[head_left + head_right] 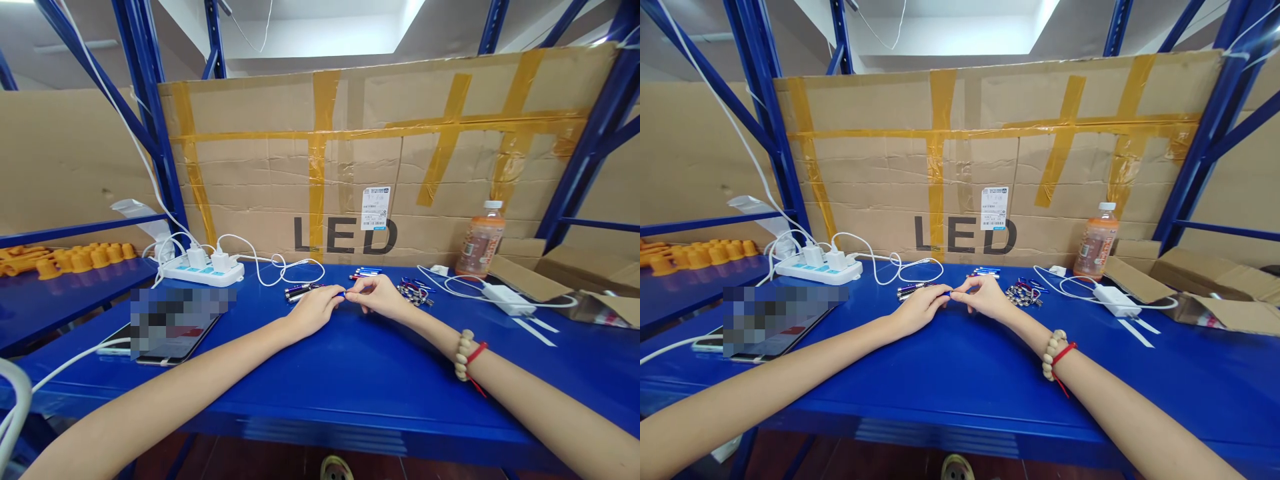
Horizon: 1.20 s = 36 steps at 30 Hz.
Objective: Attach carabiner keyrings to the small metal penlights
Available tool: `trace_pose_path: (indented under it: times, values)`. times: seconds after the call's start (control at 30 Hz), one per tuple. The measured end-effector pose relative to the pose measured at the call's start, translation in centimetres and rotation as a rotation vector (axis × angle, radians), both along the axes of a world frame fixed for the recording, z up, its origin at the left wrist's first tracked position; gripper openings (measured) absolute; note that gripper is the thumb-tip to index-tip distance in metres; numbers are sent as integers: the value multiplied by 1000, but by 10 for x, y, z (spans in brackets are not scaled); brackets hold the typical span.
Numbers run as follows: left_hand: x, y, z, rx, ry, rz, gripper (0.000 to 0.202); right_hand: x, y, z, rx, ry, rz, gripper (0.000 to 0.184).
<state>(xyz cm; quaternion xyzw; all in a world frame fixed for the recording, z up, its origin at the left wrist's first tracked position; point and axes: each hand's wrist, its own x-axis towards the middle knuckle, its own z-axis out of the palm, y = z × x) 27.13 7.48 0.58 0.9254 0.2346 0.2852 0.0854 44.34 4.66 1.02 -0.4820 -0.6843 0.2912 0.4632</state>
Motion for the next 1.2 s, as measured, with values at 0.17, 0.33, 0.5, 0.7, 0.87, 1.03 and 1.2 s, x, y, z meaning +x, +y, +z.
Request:
trace_pose_path:
  times: [0.17,0.33,0.5,0.7,0.87,1.03,1.2]
  values:
    - [-1,0,0,19,19,44,26,-3,-2,3,-27,-10,-30,33]
    - [0,0,1,52,27,88,25,-3,-1,2,-46,-11,-52,37]
    - [0,0,2,42,29,105,26,-2,1,0,-83,-14,-76,37]
    - [0,1,3,-4,13,96,26,0,2,-1,-124,73,-35,36]
    - [1,0,3,-40,12,81,27,2,4,-3,-168,88,-25,38]
    - [0,-1,4,-37,7,50,28,1,4,-3,-174,81,-8,40]
    - [0,-3,5,-27,19,100,25,1,6,-5,-172,54,-1,42]
